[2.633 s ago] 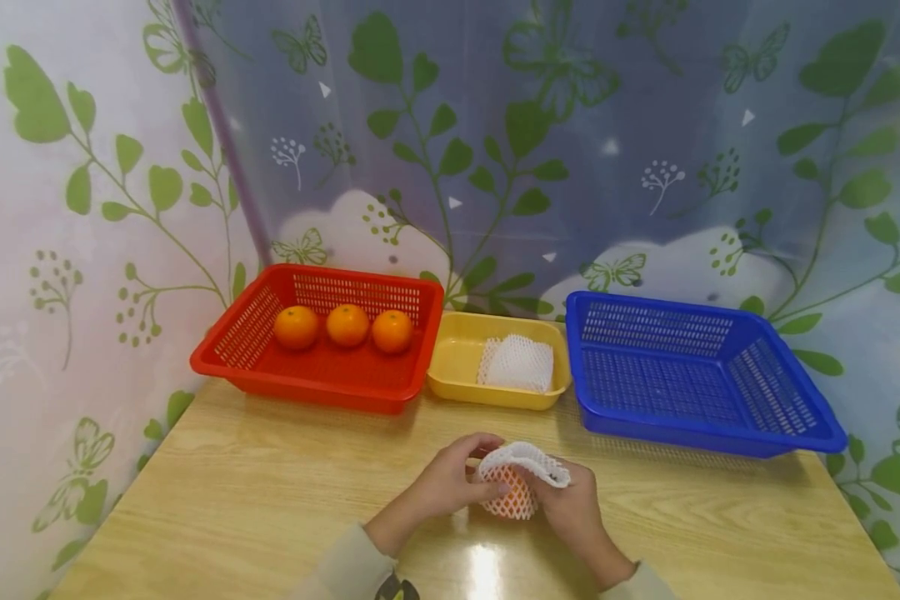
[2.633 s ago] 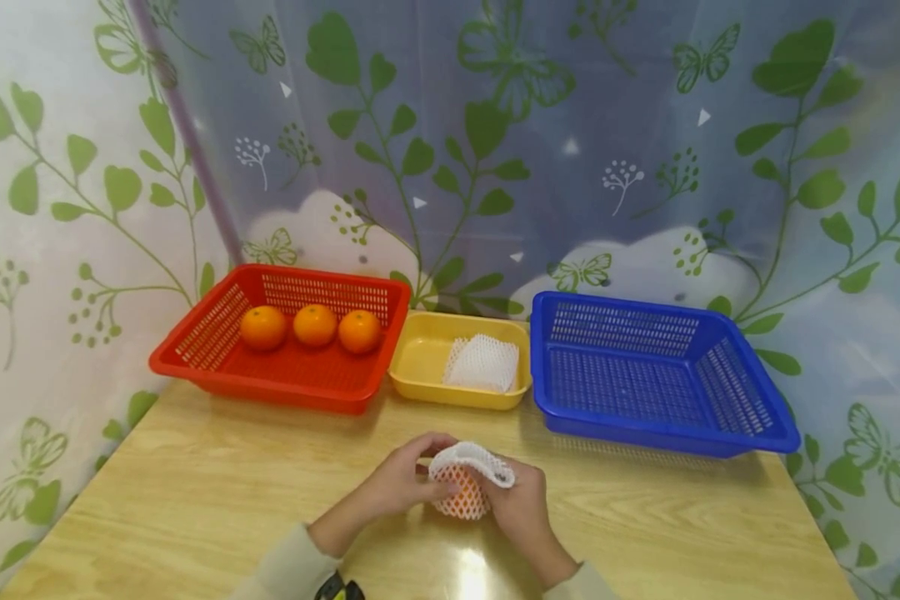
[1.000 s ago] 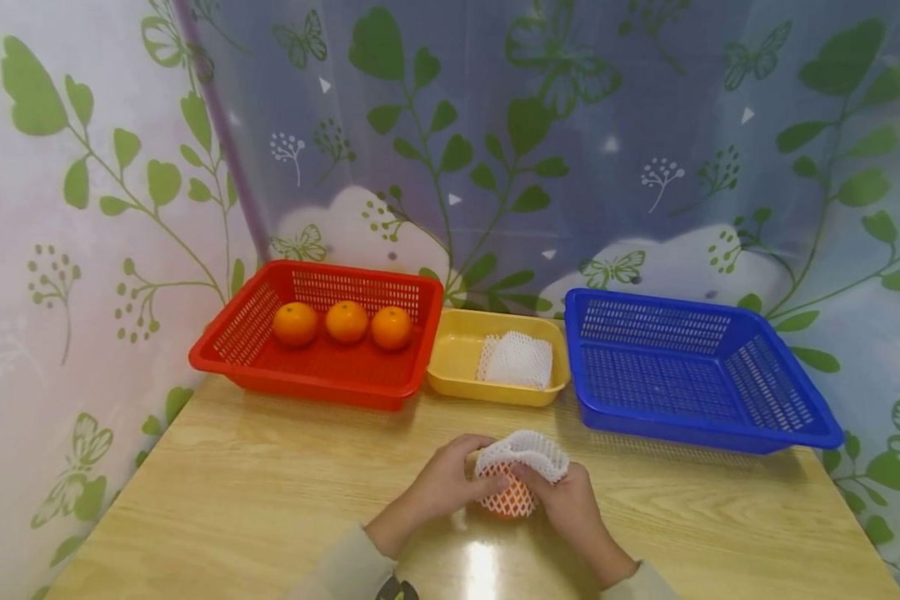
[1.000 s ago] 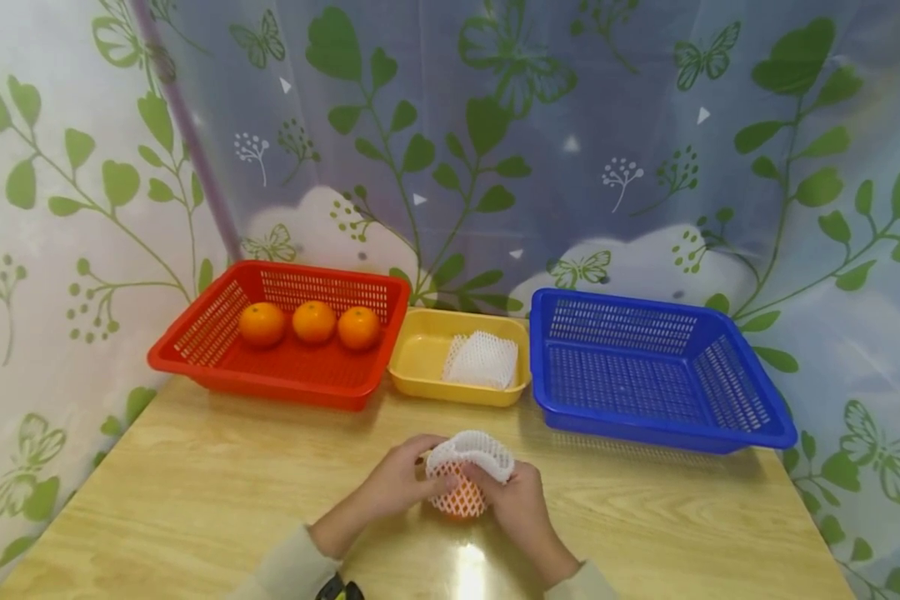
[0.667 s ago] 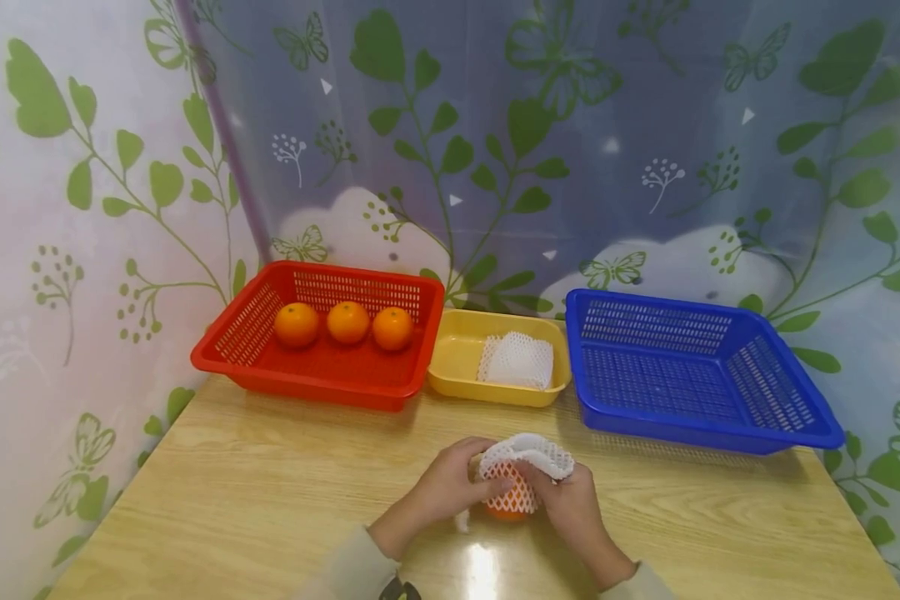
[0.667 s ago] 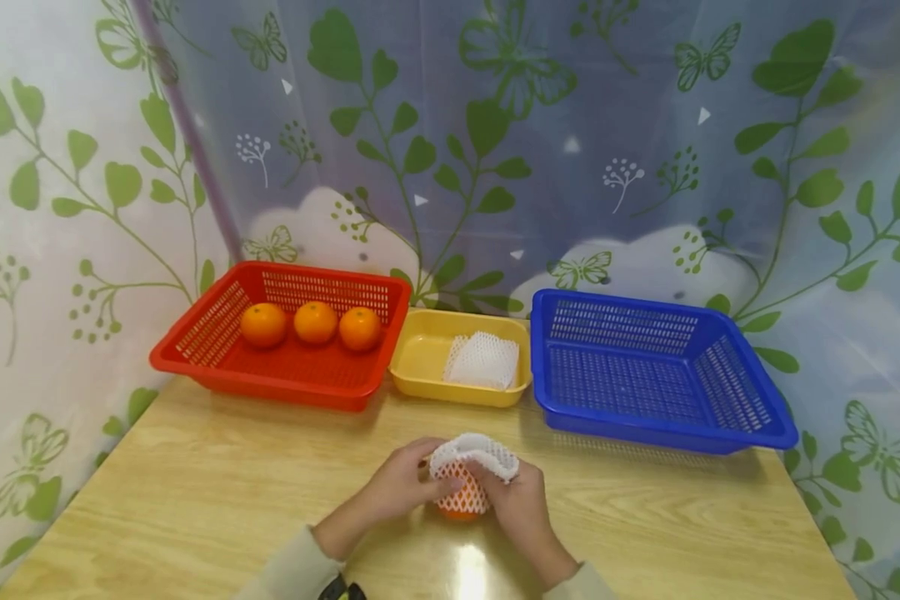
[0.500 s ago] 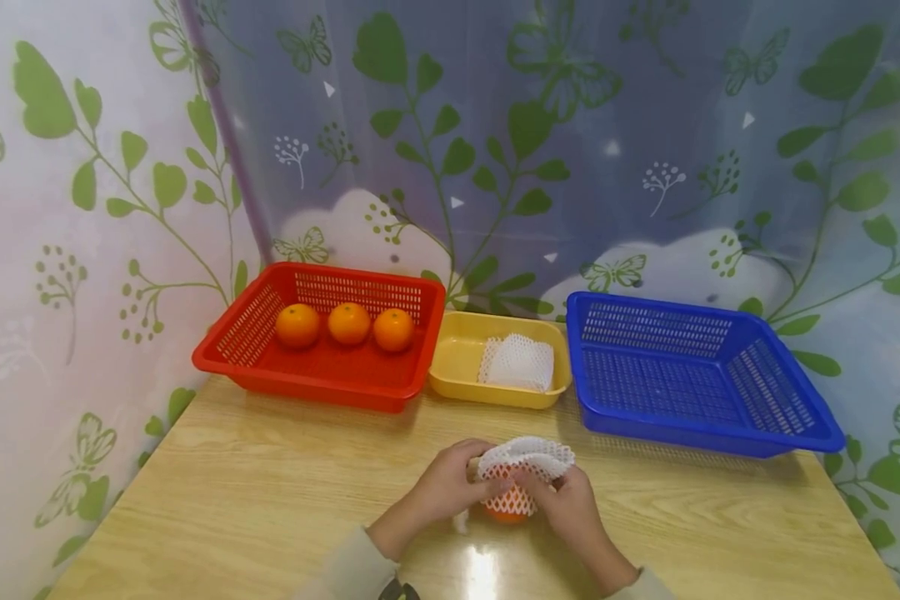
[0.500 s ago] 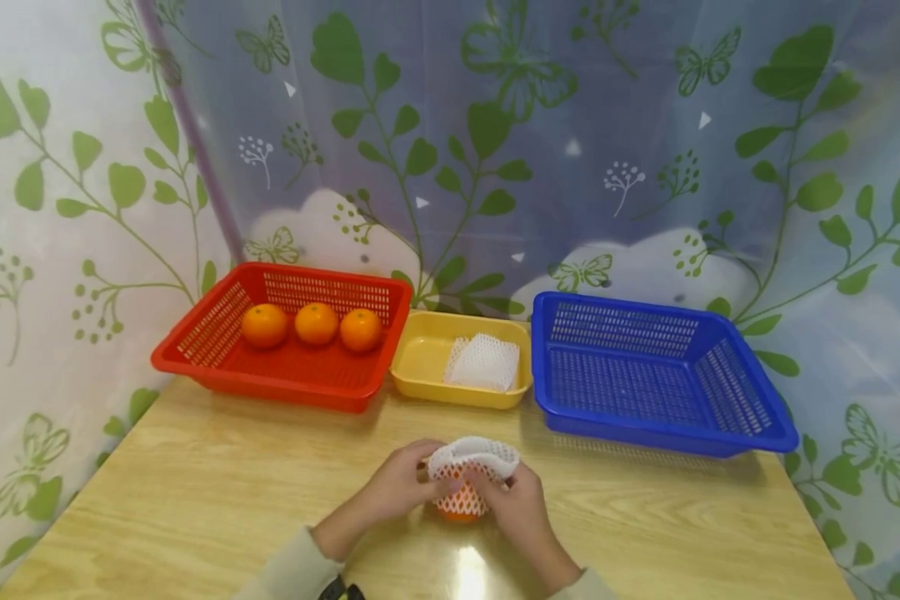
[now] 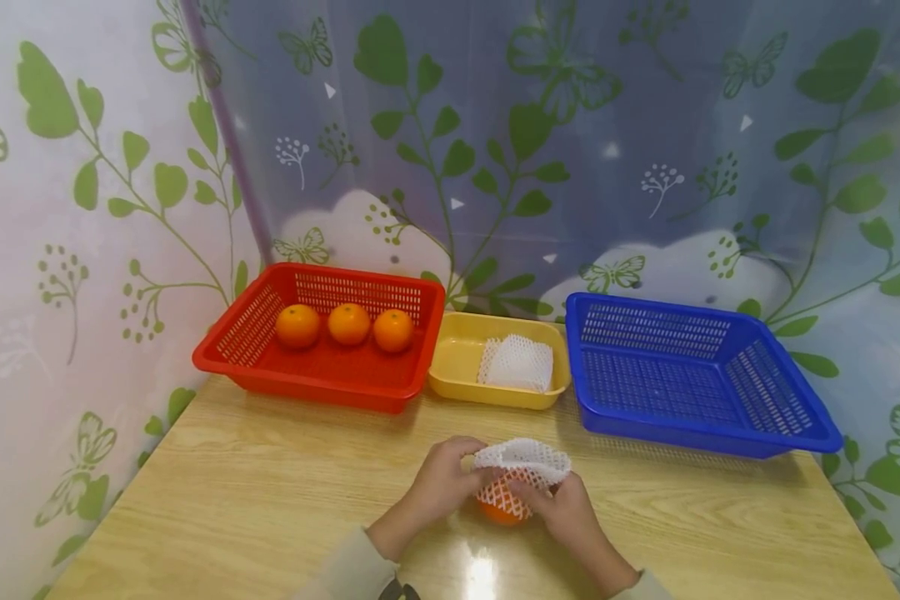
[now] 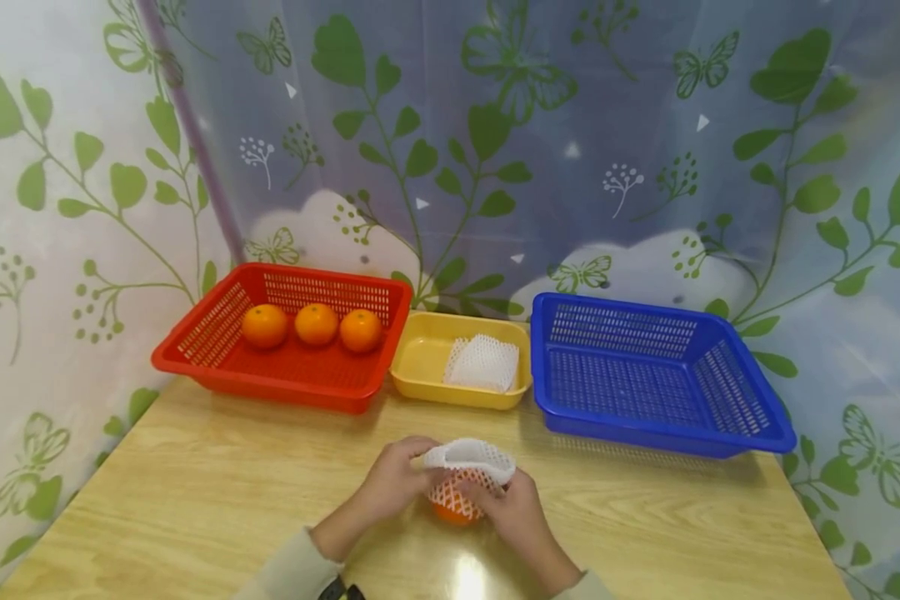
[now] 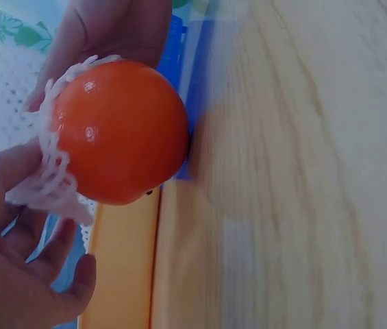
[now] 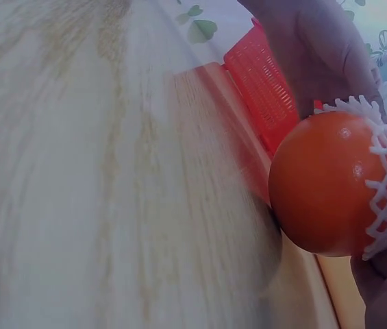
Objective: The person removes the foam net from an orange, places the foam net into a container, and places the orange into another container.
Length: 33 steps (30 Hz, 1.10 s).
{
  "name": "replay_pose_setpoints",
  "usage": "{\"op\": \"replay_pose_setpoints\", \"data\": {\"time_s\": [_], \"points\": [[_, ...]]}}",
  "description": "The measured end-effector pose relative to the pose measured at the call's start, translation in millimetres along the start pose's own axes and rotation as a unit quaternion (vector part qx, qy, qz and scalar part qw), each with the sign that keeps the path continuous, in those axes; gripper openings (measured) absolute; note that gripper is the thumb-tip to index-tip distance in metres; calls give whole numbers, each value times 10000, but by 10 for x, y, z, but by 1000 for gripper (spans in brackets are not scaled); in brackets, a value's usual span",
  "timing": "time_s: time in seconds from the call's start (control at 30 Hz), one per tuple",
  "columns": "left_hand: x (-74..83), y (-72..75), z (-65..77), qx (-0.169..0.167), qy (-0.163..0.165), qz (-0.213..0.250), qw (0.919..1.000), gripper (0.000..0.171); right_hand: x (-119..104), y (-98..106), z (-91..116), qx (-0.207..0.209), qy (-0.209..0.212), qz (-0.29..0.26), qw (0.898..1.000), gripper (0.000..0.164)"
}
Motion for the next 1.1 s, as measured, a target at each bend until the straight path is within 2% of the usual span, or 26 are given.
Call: {"op": "replay_pose_setpoints", "data": {"time_s": [0.13,0.23,0.4,0.57,0.63,0.73,0.87,0.97,1.1], "points": [[-16,-4,9,175,69,104,9998,9,-23,-2,3,86,-86,99,9999,32],[-45,-8,14,190,143,169,9996,17,-41,-6,-2,109,-59,65,9999,31],[-91,-17,19,-160,229,168,9995,35,-66,4,-1,201,40,109,9997,30],[-104,-49,35,-504,212,319,9980,46,-92,24,0,351,-24,194,9992,30],[-101,-57,37,-559,215,384,9975,49,-119,38,4,434,125,324,9985,28],[-95,-60,36,-584,200,251,9978,50,-174,48,-4,489,700,489,9952,28],[-92,-72,18,-643,167,-43,9978,46,-238,53,-11,463,1524,176,9871,31],[-82,-84,4,-703,128,-113,9974,47,-257,60,-13,478,1788,-150,9826,31],[-78,-97,16,-842,158,-72,9963,49,-258,62,-13,473,1780,-270,9825,31]]}}
Point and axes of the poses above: each hand's wrist, its own z-axis away from the middle knuckle, its own y-axis out of the back of the hand, x = y × z, the point moved 5 cm from there along -z, towards the middle knuckle, and after that the axes turned 7 degrees about z, right-handed, at the moved point
